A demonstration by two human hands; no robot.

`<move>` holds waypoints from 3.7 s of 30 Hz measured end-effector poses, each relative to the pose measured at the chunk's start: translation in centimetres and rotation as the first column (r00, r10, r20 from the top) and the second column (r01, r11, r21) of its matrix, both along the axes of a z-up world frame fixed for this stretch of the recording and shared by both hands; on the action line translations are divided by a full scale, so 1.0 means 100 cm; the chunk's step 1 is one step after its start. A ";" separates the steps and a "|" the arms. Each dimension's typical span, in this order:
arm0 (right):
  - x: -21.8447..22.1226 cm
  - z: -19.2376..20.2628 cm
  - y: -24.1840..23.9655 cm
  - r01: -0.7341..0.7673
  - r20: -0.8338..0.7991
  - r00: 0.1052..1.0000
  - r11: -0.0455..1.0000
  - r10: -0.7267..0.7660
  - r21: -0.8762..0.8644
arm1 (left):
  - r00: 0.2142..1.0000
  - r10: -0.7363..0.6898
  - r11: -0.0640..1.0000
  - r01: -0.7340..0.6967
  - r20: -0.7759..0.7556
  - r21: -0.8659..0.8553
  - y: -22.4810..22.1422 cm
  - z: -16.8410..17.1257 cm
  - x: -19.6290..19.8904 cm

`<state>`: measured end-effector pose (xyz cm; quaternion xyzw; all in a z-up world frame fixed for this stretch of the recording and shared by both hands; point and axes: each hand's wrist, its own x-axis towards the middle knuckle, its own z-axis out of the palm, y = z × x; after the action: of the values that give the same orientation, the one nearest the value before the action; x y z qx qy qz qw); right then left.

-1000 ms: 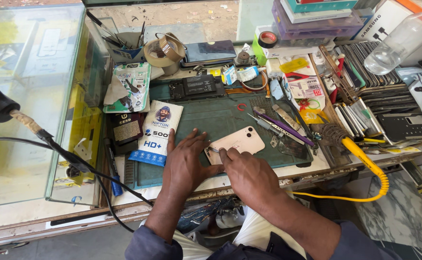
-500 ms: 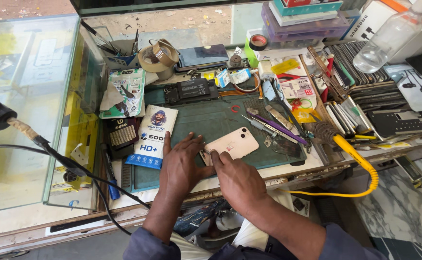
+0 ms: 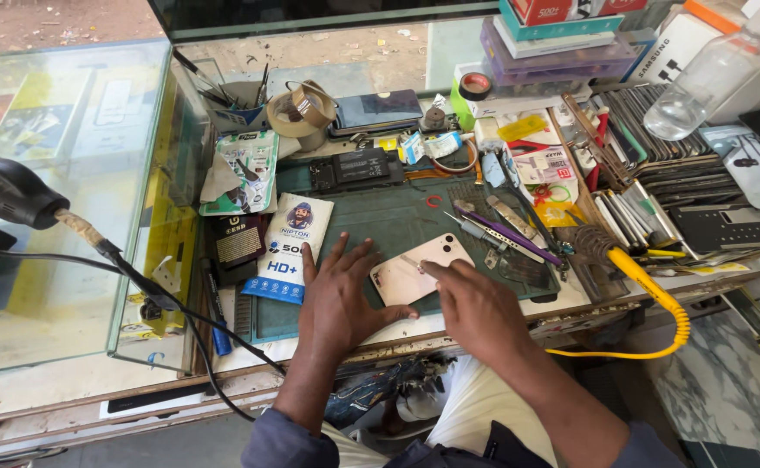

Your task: The person uses a metal prying tool to carefully separate the back cover of a white smartphone. They work along the edges of the device, inserting the tool into the seam to release the adhesive or clips holding the cover in place. The person periodically lifts the cover slightly to check the separation progress.

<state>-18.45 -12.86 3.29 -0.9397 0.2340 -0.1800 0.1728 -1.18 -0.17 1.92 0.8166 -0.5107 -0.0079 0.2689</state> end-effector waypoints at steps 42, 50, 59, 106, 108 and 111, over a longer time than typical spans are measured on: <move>-0.010 -0.019 -0.043 -0.012 0.142 0.990 0.986 -0.012 0.166 | 0.984 0.161 0.981 -0.152 0.070 -0.118 0.014 -0.004 0.016; -0.014 -0.021 -0.046 0.125 0.299 0.932 0.957 -0.204 0.263 | 0.987 -0.145 0.988 0.148 0.071 -0.035 -0.022 0.011 -0.020; -0.024 -0.030 -0.041 -0.013 0.524 0.851 0.995 -0.043 0.103 | 0.982 -0.185 0.967 0.175 0.040 0.184 -0.051 0.017 -0.005; 0.006 -0.028 -0.047 -0.112 0.471 0.881 0.954 -0.035 0.279 | 0.099 -0.609 0.723 -0.339 -0.787 -0.602 -0.019 -0.035 0.044; 0.010 -0.024 -0.044 -0.125 0.476 0.879 0.948 -0.031 0.292 | 0.053 -0.658 0.691 -0.352 -0.751 -0.631 -0.018 -0.036 0.041; 0.018 -0.015 -0.039 -0.159 0.491 0.870 0.921 -0.039 0.356 | 0.046 -0.695 0.675 -0.305 -0.718 -0.672 -0.016 -0.038 0.039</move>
<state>-16.61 -16.73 1.79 -0.8177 0.1834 -0.3564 0.4130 2.73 -1.77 -1.84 0.3211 -0.2669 -0.4068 0.8125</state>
